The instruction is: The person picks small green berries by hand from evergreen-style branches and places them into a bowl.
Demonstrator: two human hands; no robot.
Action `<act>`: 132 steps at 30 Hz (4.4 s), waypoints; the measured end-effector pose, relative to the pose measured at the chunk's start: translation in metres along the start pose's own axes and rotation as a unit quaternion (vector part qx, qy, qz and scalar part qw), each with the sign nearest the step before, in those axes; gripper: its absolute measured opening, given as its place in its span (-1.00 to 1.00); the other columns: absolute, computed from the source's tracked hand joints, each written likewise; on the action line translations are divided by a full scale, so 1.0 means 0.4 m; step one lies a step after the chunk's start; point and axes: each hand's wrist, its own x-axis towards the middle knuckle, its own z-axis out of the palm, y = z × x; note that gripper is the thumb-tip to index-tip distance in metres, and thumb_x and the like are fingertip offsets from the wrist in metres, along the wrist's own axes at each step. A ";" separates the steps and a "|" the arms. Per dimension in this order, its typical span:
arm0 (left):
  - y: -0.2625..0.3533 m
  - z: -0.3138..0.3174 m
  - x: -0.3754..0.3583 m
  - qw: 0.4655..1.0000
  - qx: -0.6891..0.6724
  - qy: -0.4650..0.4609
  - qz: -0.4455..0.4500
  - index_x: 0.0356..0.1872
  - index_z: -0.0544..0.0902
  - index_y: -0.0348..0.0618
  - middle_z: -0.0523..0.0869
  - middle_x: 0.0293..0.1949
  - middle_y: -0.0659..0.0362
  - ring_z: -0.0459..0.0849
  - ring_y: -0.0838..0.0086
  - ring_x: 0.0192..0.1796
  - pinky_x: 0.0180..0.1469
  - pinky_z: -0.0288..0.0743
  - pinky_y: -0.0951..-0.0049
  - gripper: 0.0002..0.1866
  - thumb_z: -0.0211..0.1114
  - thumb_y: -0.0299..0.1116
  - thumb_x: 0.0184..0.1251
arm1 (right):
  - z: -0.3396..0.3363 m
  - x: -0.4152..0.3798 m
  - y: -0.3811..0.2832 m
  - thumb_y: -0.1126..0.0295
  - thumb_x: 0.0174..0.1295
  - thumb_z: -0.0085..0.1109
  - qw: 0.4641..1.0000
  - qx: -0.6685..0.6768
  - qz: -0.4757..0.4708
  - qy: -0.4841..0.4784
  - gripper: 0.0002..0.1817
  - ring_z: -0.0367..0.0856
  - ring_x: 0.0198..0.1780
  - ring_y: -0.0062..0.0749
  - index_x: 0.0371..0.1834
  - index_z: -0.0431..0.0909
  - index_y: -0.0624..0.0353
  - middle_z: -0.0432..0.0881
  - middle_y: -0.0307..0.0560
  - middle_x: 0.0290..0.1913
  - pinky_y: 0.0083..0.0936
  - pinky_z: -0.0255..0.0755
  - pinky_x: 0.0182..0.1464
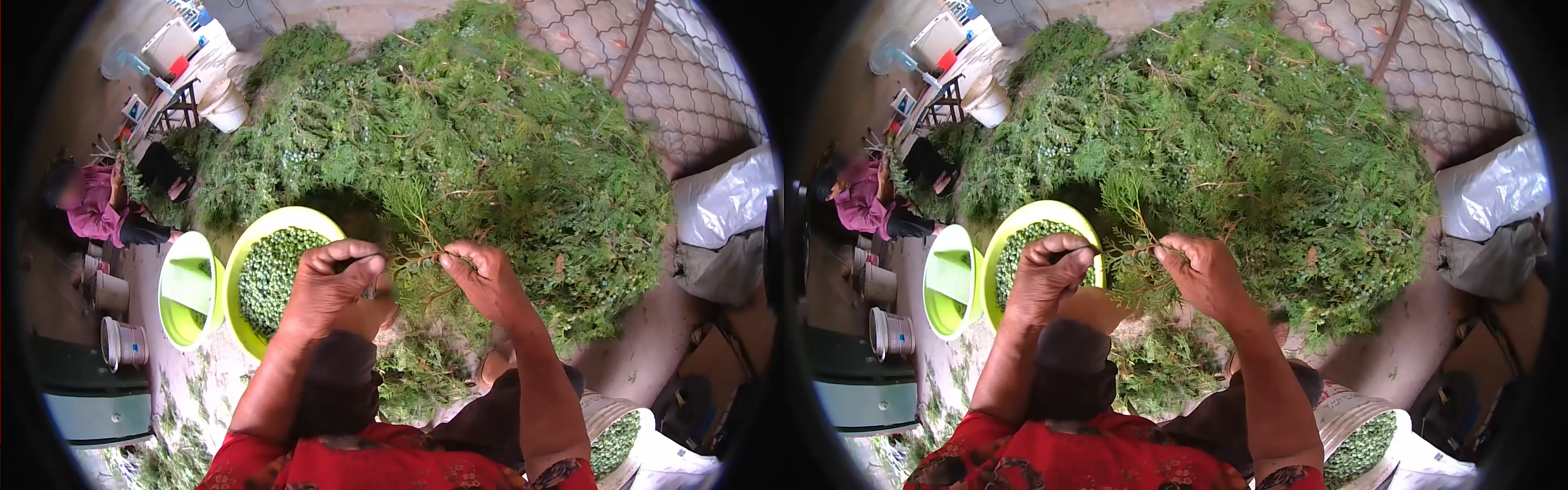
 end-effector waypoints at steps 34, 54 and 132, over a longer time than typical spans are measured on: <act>-0.073 0.052 0.038 0.927 0.323 -0.126 0.145 0.11 0.37 -0.27 0.61 -0.10 0.07 0.61 0.39 -0.10 -0.06 0.48 0.45 -0.51 0.31 -0.51 0.14 | 0.003 0.006 0.002 0.28 0.20 0.13 0.995 0.065 -0.016 -0.069 -0.76 0.39 -0.59 -0.17 -0.35 0.52 0.29 0.46 0.12 -0.57 -0.39 0.30 -0.48; 0.009 -0.017 -0.034 0.941 -0.085 -0.217 -0.246 -0.08 0.50 -0.19 0.40 -0.51 0.36 0.26 0.77 -0.60 -0.67 -0.02 0.79 -0.70 0.23 -0.31 0.19 | -0.097 0.021 0.052 0.17 0.27 0.04 0.977 0.017 0.083 0.194 -0.66 0.55 -0.28 -0.40 -0.15 0.55 0.27 0.59 -0.11 -0.35 -0.47 0.43 -0.25; -0.216 0.233 0.189 0.675 0.644 -0.345 0.103 -0.33 0.40 -0.25 0.54 -0.51 -0.02 0.59 0.11 -0.44 -0.42 0.45 0.15 -0.87 0.09 -0.42 0.14 | -0.563 0.174 0.757 0.29 0.10 0.16 0.746 -0.368 0.488 0.263 -0.52 0.60 -0.25 -0.15 0.13 0.41 0.13 0.61 0.02 -0.12 -0.22 0.43 -0.42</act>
